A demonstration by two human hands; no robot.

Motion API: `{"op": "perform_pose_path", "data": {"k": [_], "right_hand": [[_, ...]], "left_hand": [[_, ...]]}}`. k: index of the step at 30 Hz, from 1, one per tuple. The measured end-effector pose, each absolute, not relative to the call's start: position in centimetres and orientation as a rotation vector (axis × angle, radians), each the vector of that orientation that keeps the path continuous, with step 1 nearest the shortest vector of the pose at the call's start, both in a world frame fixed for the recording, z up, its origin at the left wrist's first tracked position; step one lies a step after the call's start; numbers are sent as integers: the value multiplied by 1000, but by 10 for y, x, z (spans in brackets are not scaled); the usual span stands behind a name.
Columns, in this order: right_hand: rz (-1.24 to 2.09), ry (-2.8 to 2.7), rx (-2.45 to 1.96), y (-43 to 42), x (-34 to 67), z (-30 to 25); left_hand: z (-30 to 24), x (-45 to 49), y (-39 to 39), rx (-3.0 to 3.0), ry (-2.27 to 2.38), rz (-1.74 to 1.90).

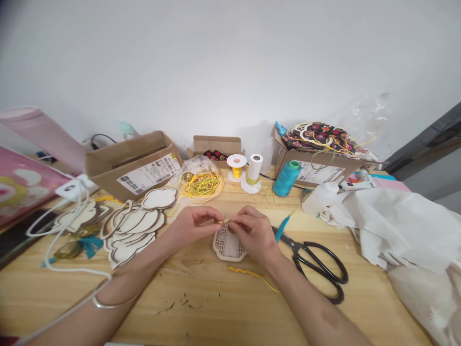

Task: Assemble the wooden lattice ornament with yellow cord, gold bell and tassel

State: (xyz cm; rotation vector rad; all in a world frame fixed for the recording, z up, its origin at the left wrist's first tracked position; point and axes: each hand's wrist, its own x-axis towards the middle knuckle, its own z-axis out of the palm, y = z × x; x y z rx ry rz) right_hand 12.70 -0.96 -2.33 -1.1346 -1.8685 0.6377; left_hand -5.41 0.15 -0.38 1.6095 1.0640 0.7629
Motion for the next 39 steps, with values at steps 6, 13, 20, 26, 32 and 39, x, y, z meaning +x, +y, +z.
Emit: {"op": "perform_pose_path", "data": {"k": [6, 13, 20, 26, 32, 39], "right_hand": [[517, -1907, -1076, -14, 127, -17], [265, -2015, -986, -16, 126, -13], [255, -2035, -989, -16, 124, -12], [603, -1899, -1108, -15, 121, -13], [927, -1735, -1202, -12, 120, -12], [1065, -1674, -1201, -12, 120, -13]], "left_hand": [[-4, -53, 0, 1606, 1040, 814], [-3, -50, -2, 1673, 1065, 823], [-5, -46, -3, 1534, 1035, 808], [-9, -43, -2, 1370, 1004, 824], [-10, -43, -2, 1381, 1012, 851], [-3, -43, -7, 1699, 1119, 857]]}}
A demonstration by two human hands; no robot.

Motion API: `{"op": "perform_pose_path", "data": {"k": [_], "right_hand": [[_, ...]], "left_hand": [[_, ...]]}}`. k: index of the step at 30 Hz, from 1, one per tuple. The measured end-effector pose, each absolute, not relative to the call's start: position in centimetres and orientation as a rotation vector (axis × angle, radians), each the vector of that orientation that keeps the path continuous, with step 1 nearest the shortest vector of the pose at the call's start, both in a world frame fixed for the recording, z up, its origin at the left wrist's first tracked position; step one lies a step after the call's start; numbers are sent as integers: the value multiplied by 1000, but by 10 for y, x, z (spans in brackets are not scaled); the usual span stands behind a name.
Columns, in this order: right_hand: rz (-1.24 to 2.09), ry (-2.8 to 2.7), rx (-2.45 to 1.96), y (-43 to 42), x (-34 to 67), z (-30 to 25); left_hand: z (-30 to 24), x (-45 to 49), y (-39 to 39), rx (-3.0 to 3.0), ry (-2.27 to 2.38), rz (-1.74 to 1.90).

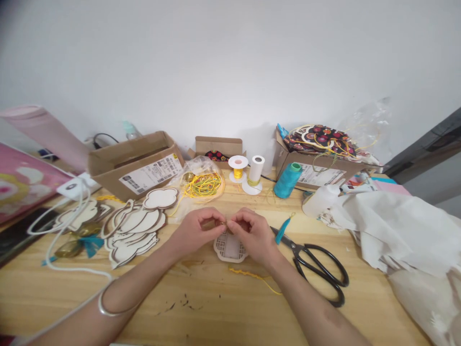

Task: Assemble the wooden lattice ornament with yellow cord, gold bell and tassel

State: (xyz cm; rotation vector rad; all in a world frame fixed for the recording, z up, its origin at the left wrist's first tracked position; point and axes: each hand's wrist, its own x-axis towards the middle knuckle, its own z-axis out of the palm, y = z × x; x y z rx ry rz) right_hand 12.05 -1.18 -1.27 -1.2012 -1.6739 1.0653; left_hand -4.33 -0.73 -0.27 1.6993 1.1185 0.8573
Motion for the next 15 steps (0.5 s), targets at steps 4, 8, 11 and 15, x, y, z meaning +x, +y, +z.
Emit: {"op": "perform_pose_path", "data": {"k": [4, 8, 11, 15], "right_hand": [[1010, -1740, -1221, -13, 119, -11], [963, -1779, -1205, -16, 117, -11], [992, -1718, -1211, -16, 119, -12], [977, -1649, -1258, -14, 121, -9]], "left_hand": [[0, -40, -10, 1894, 1172, 884], [0, -38, -9, 1968, 1186, 862], [1, -40, -8, 1982, 1151, 853], [1, -44, -9, 1930, 1141, 890]]}}
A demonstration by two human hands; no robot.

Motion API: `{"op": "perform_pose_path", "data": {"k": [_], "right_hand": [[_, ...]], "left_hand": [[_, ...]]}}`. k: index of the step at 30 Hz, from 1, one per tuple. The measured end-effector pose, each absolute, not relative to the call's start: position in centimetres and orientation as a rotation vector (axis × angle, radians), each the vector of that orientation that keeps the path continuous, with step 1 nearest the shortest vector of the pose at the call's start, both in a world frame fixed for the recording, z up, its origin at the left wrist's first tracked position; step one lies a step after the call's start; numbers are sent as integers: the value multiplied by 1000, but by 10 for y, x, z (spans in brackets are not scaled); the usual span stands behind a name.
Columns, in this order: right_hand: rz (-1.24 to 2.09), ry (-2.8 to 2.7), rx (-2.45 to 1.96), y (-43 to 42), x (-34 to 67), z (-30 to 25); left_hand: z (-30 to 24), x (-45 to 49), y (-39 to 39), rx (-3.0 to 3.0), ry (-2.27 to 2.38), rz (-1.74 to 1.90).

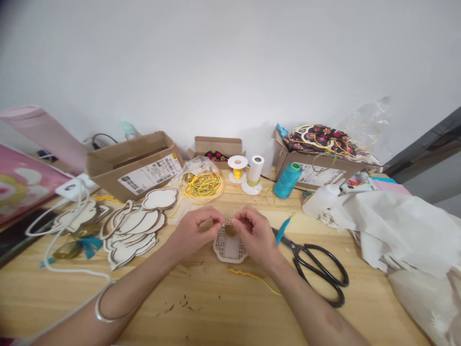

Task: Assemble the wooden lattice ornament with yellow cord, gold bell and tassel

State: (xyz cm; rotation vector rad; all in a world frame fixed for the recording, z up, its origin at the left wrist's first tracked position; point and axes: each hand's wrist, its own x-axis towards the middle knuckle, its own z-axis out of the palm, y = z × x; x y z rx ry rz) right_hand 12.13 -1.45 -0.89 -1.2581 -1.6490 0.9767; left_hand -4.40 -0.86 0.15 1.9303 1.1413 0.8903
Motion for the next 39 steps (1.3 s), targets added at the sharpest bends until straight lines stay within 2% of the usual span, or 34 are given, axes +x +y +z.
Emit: {"op": "perform_pose_path", "data": {"k": [12, 18, 25, 39], "right_hand": [[854, -1827, -1179, -13, 123, -13], [604, -1981, -1078, -9, 122, -21], [373, -1988, -1052, -6, 123, -26], [396, -2022, -1000, -10, 124, -17]], "left_hand": [[-1, -45, -6, 1742, 1092, 840], [-8, -46, -2, 1478, 1100, 890], [-9, -45, -1, 1507, 1112, 879], [-3, -49, 1, 1585, 1092, 929]]}}
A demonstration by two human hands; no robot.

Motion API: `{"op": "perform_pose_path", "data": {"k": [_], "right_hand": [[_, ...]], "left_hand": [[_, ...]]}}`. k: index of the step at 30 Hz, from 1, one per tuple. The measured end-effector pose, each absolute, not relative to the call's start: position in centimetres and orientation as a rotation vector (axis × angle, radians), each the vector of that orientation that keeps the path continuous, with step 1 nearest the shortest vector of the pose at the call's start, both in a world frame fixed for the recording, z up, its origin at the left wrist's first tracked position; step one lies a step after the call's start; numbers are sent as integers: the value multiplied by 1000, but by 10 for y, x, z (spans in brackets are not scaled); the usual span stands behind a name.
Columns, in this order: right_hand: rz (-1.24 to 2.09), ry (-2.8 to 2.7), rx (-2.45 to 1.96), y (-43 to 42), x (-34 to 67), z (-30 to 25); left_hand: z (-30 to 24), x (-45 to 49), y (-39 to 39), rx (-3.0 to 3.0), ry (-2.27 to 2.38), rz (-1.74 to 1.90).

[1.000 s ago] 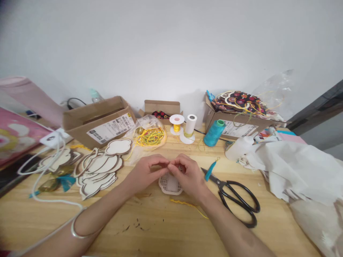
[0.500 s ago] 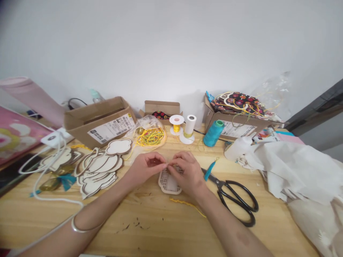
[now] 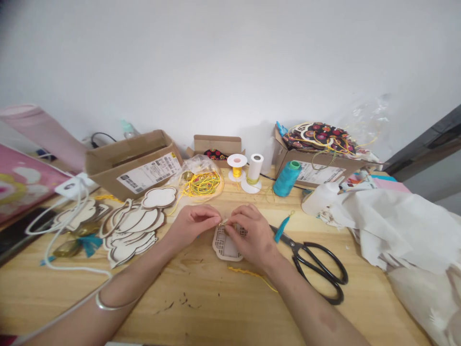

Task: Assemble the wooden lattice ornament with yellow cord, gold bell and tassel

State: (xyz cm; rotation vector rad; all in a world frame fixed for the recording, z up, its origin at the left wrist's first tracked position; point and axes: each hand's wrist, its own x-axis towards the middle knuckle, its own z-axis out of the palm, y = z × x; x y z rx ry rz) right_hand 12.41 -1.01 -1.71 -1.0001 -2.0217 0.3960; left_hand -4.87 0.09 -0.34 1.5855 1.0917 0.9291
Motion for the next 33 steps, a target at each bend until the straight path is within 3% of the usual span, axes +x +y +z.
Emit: {"op": "perform_pose_path", "data": {"k": [33], "right_hand": [[437, -2006, -980, -9, 127, -19]], "left_hand": [[-2, -50, -4, 1964, 1110, 756]]}}
